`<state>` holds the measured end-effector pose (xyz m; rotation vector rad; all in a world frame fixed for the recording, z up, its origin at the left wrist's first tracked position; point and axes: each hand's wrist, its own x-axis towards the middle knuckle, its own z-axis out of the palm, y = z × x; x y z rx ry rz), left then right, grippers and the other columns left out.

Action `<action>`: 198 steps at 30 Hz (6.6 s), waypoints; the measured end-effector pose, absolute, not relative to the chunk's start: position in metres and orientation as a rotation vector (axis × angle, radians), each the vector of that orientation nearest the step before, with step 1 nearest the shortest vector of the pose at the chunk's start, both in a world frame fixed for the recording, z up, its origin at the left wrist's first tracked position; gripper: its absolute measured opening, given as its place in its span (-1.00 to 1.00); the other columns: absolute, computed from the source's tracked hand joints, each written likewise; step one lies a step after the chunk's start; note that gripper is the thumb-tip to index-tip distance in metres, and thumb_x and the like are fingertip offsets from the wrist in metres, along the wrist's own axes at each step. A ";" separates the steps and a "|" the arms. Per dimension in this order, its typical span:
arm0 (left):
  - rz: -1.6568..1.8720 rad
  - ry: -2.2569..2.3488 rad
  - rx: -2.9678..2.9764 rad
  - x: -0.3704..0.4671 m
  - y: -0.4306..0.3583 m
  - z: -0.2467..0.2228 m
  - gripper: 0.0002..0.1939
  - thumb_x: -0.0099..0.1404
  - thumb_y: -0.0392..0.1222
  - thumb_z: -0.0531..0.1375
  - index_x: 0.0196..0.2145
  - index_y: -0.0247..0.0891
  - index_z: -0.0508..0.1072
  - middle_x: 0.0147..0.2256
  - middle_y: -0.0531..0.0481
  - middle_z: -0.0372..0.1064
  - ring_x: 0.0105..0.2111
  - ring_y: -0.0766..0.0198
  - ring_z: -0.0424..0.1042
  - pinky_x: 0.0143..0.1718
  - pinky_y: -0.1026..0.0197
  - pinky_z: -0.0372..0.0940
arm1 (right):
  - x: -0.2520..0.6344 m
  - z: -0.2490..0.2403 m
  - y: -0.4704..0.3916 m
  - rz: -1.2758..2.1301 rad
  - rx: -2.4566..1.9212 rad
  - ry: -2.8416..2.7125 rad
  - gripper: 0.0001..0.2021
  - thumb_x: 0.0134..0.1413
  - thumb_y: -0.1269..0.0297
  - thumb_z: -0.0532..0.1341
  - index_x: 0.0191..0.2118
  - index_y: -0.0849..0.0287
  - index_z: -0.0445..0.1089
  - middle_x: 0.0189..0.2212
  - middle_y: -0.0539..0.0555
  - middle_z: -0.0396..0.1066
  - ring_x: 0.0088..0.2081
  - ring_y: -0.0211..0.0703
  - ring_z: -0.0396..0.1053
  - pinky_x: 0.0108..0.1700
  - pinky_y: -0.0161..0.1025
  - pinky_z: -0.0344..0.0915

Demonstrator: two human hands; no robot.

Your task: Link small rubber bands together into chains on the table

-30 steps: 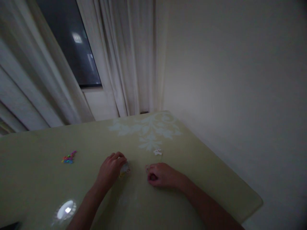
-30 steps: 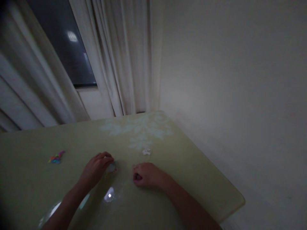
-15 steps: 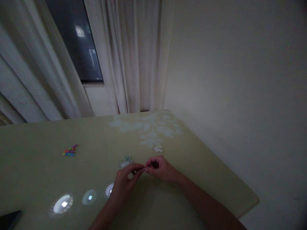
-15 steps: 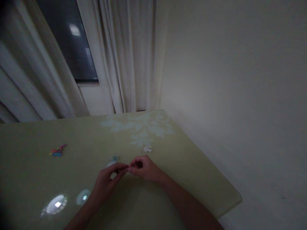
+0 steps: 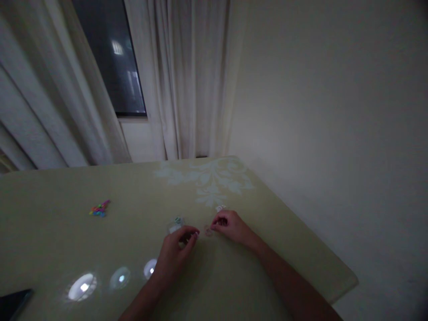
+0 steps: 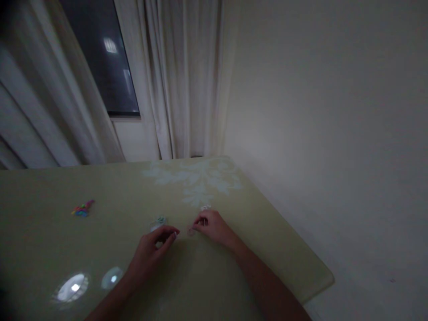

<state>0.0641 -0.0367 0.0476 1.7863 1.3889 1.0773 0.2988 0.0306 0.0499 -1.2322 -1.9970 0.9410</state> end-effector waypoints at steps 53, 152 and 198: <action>1.094 1.505 2.329 0.063 -0.044 0.026 -0.73 0.39 -0.25 0.10 -0.10 -0.16 0.58 -0.19 -0.11 0.66 -0.23 0.07 0.65 -0.17 0.07 0.53 | 0.248 0.040 -0.015 1.363 -1.009 -1.630 -0.82 0.06 0.20 0.40 -0.30 0.21 0.53 -0.44 0.00 0.44 -0.41 -0.24 0.32 -0.33 -0.29 0.22; 1.529 1.528 1.515 0.009 -0.020 0.066 -0.72 0.23 0.08 0.34 -0.24 -0.17 0.59 -0.26 -0.04 0.67 -0.26 0.14 0.65 -0.19 0.18 0.52 | 0.276 0.050 0.009 0.724 -1.359 -2.243 -0.95 0.19 0.38 0.40 -0.22 0.19 0.58 -0.24 0.06 0.46 -0.25 -0.19 0.42 -0.18 -0.30 0.25; 0.364 1.377 2.252 0.087 -0.057 0.046 -0.79 0.38 -0.39 0.12 -0.25 -0.22 0.56 -0.18 -0.09 0.52 -0.12 0.11 0.50 -0.08 0.15 0.37 | 0.279 0.047 0.010 0.654 -1.363 -2.418 -0.92 0.08 0.40 0.28 -0.26 0.20 0.46 -0.33 0.02 0.43 -0.34 -0.22 0.31 -0.29 -0.32 0.11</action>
